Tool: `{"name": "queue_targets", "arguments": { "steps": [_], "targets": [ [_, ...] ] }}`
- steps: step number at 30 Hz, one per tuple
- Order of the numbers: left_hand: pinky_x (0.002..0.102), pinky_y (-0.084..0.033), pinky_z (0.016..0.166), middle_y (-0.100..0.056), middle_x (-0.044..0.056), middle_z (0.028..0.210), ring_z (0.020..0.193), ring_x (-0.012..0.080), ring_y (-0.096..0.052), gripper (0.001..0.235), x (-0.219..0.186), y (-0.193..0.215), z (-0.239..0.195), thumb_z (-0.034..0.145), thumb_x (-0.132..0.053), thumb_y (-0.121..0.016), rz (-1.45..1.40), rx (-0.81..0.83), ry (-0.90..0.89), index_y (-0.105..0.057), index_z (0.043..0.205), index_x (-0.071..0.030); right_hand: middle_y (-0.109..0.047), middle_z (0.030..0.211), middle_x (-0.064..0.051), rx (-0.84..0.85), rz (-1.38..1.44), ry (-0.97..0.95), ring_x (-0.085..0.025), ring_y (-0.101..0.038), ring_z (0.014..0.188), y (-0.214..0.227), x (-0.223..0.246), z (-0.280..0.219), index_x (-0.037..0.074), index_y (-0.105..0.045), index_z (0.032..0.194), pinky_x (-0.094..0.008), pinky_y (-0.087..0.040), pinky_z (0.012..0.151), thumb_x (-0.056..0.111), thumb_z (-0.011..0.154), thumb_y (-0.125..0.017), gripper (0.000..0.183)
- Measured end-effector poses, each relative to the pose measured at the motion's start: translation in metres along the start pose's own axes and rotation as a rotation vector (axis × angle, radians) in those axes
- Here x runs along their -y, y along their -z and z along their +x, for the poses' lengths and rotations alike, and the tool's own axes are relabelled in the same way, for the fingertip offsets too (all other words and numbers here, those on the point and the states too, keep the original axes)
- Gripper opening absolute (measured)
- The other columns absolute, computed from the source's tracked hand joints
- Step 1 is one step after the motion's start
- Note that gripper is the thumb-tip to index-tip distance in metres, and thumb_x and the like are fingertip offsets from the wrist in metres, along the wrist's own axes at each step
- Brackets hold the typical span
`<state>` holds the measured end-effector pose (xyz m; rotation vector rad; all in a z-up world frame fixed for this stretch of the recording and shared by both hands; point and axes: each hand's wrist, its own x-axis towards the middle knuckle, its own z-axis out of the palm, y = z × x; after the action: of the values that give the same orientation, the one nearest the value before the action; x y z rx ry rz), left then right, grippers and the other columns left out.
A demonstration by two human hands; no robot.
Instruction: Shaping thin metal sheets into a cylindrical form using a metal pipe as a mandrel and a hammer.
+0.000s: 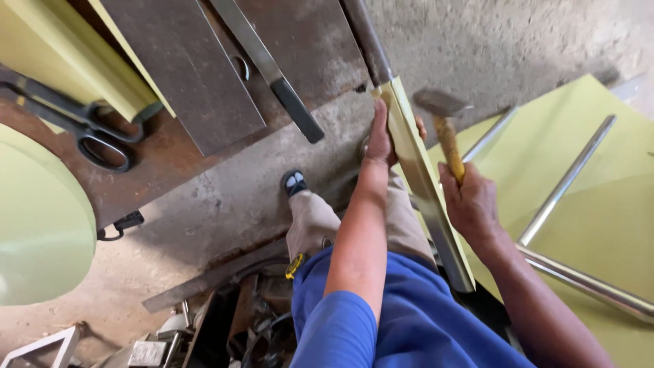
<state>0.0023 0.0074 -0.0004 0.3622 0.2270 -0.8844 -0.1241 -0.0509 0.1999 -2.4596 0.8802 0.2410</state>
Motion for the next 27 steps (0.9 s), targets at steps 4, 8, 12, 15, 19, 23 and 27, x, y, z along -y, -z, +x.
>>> {"name": "queue_targets", "arguments": {
  "steps": [4,8,12,15,19,23,27],
  "targets": [
    [0.043,-0.058,0.070,-0.068,0.017,0.084,0.073,0.0296,-0.069,0.088,0.005,0.003,-0.002,0.091,-0.087,-0.044,-0.016,0.005,0.015,-0.057,0.109,-0.001,-0.059,0.069,-0.030,-0.114,0.125,0.037,-0.049,-0.062,0.062,-0.009,0.003,0.008,-0.004,-0.054,0.087,-0.055,-0.047,0.061,0.035,0.104,-0.060,0.043],
    [0.039,-0.058,0.080,-0.070,0.012,0.097,0.087,0.0248,-0.069,0.082,0.005,0.010,0.019,0.094,-0.081,-0.047,0.007,-0.051,-0.043,-0.060,0.120,-0.005,-0.060,0.070,-0.032,-0.019,-0.110,0.090,-0.054,-0.061,0.071,-0.013,-0.002,0.024,-0.003,-0.054,0.084,-0.058,-0.047,0.063,0.035,0.106,-0.064,0.044],
    [0.039,-0.057,0.079,-0.069,0.013,0.097,0.087,0.0267,-0.068,0.080,0.039,0.042,0.016,0.105,-0.078,-0.051,-0.049,0.034,-0.086,-0.061,0.120,-0.001,-0.060,0.072,-0.032,-0.072,0.030,0.065,-0.054,-0.061,0.072,-0.016,0.009,0.015,-0.003,-0.053,0.085,-0.058,-0.046,0.061,0.034,0.106,-0.062,0.043],
    [0.037,-0.057,0.082,-0.070,0.007,0.104,0.091,0.0205,-0.068,0.072,0.029,0.033,0.025,0.096,-0.072,-0.052,-0.068,-0.140,-0.052,-0.060,0.131,-0.010,-0.061,0.070,-0.033,0.021,-0.145,0.050,-0.056,-0.060,0.072,-0.015,0.009,0.033,-0.002,-0.055,0.085,-0.061,-0.045,0.062,0.037,0.104,-0.063,0.044],
    [0.038,-0.058,0.075,-0.070,0.009,0.095,0.081,0.0220,-0.069,0.073,0.027,0.029,0.008,0.097,-0.073,-0.049,-0.062,-0.156,-0.018,-0.060,0.127,-0.007,-0.061,0.074,-0.032,-0.089,-0.027,0.100,-0.054,-0.062,0.075,-0.014,0.021,0.036,-0.002,-0.054,0.084,-0.059,-0.046,0.063,0.037,0.107,-0.060,0.046],
    [0.039,-0.059,0.067,-0.070,0.013,0.088,0.074,0.0246,-0.069,0.076,0.011,0.015,0.015,0.100,-0.076,-0.047,-0.037,-0.049,-0.043,-0.058,0.125,-0.005,-0.061,0.073,-0.034,-0.024,-0.132,0.090,-0.056,-0.061,0.074,-0.011,0.021,0.049,-0.003,-0.058,0.087,-0.061,-0.047,0.065,0.037,0.106,-0.061,0.045],
    [0.039,-0.056,0.078,-0.068,0.012,0.103,0.089,0.0241,-0.066,0.073,0.047,0.054,0.025,0.104,-0.074,-0.048,-0.028,-0.091,-0.051,-0.057,0.128,-0.006,-0.062,0.075,-0.033,-0.084,0.047,0.027,-0.053,-0.064,0.073,-0.012,0.028,0.031,-0.006,-0.056,0.088,-0.059,-0.048,0.064,0.036,0.107,-0.058,0.046]
  ]
}}
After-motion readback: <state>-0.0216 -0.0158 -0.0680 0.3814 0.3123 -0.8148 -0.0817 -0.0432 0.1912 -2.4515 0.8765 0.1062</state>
